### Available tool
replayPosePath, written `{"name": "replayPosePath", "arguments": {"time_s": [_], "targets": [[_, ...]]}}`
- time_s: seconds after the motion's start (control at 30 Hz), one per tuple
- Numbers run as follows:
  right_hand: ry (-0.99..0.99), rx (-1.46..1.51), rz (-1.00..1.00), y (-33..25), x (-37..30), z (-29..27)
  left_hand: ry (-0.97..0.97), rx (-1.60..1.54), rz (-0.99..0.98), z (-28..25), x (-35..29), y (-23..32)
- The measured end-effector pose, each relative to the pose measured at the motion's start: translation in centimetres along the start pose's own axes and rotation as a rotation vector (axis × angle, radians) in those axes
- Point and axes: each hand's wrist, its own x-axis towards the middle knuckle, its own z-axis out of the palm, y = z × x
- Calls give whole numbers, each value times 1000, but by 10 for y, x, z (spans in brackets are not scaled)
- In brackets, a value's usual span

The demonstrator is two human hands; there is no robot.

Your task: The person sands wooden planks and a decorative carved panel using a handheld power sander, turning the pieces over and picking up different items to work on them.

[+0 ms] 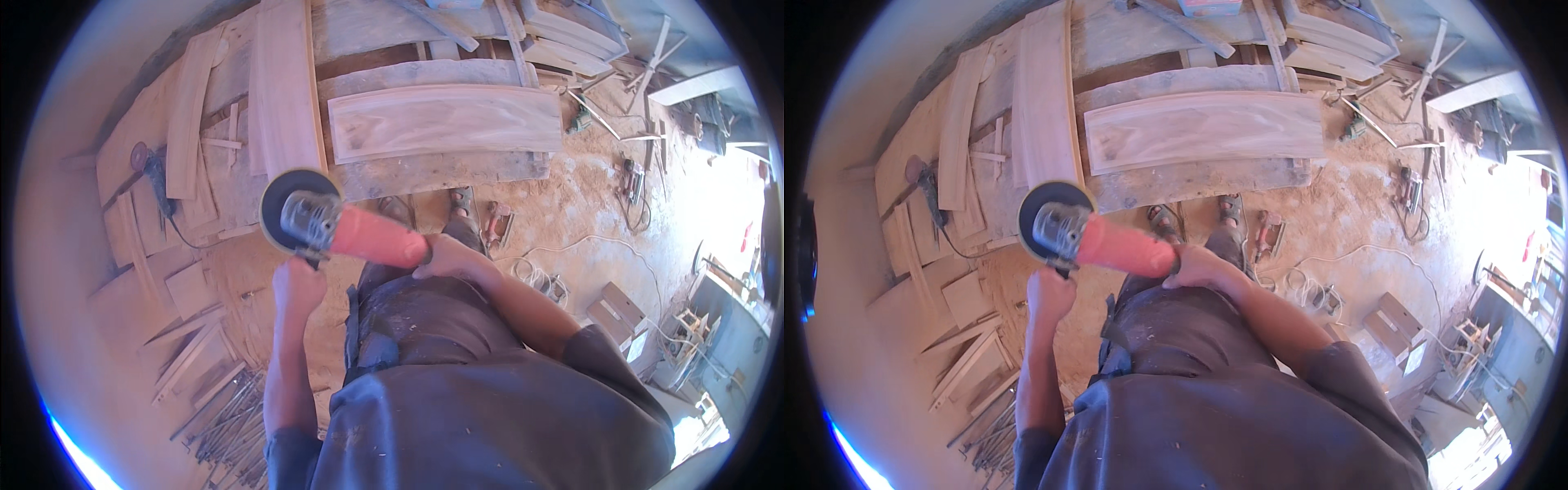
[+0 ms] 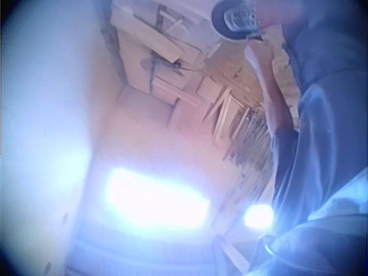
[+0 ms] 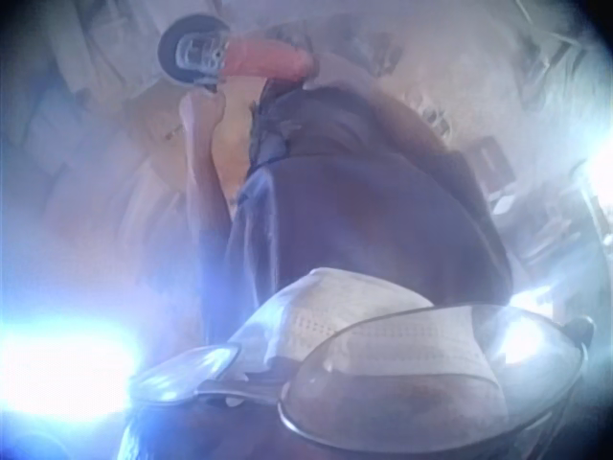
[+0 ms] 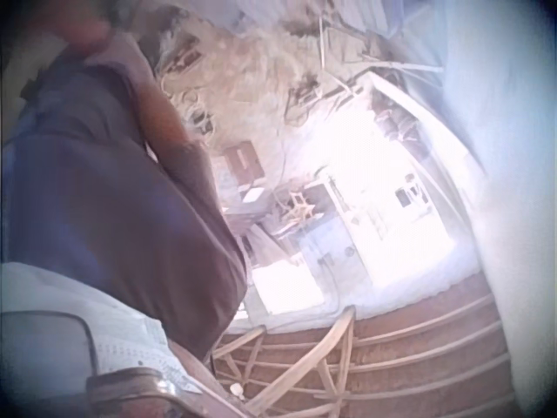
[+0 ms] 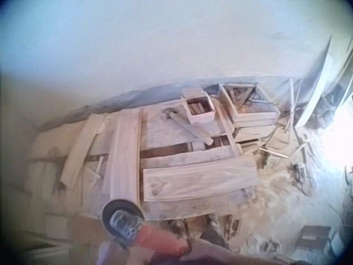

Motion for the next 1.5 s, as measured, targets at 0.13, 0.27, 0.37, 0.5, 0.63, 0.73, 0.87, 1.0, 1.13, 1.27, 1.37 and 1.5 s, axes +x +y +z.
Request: {"name": "replayPosePath", "arguments": {"time_s": [0.13, 0.27, 0.37, 0.5, 0.63, 0.73, 0.87, 1.0, 1.13, 1.27, 1.37, 1.5], "targets": [[281, -68, 227, -5, -33, -34, -89, -9, 165, 6, 60, 61], [427, -117, 451, 30, -70, -83, -248, -7, 323, 22, 105, 146], [506, -151, 554, 17, -81, -120, -176, -82, 324, 48, 124, 183], [423, -139, 575, -2, -59, -143, -137, -190, 176, 42, 140, 188], [380, -133, 457, -34, -7, -127, -57, -132, 41, 15, 173, 152], [333, -90, 439, -71, 29, -117, -22, -118, -11, -15, 194, 125], [336, -130, 388, -69, 44, -116, -72, -121, 19, -21, 201, 103], [383, -165, 336, -19, 9, -108, -118, -145, 32, 0, 182, 119], [359, -91, 510, -44, -1, -104, -80, -180, 109, 2, 186, 126], [318, -45, 508, -98, 50, -105, -31, -210, 43, -27, 209, 100], [310, -90, 469, -95, 47, -103, -56, -203, 41, -19, 202, 87], [364, -194, 325, -9, -9, -82, -159, -196, 95, 6, 165, 102]]}}
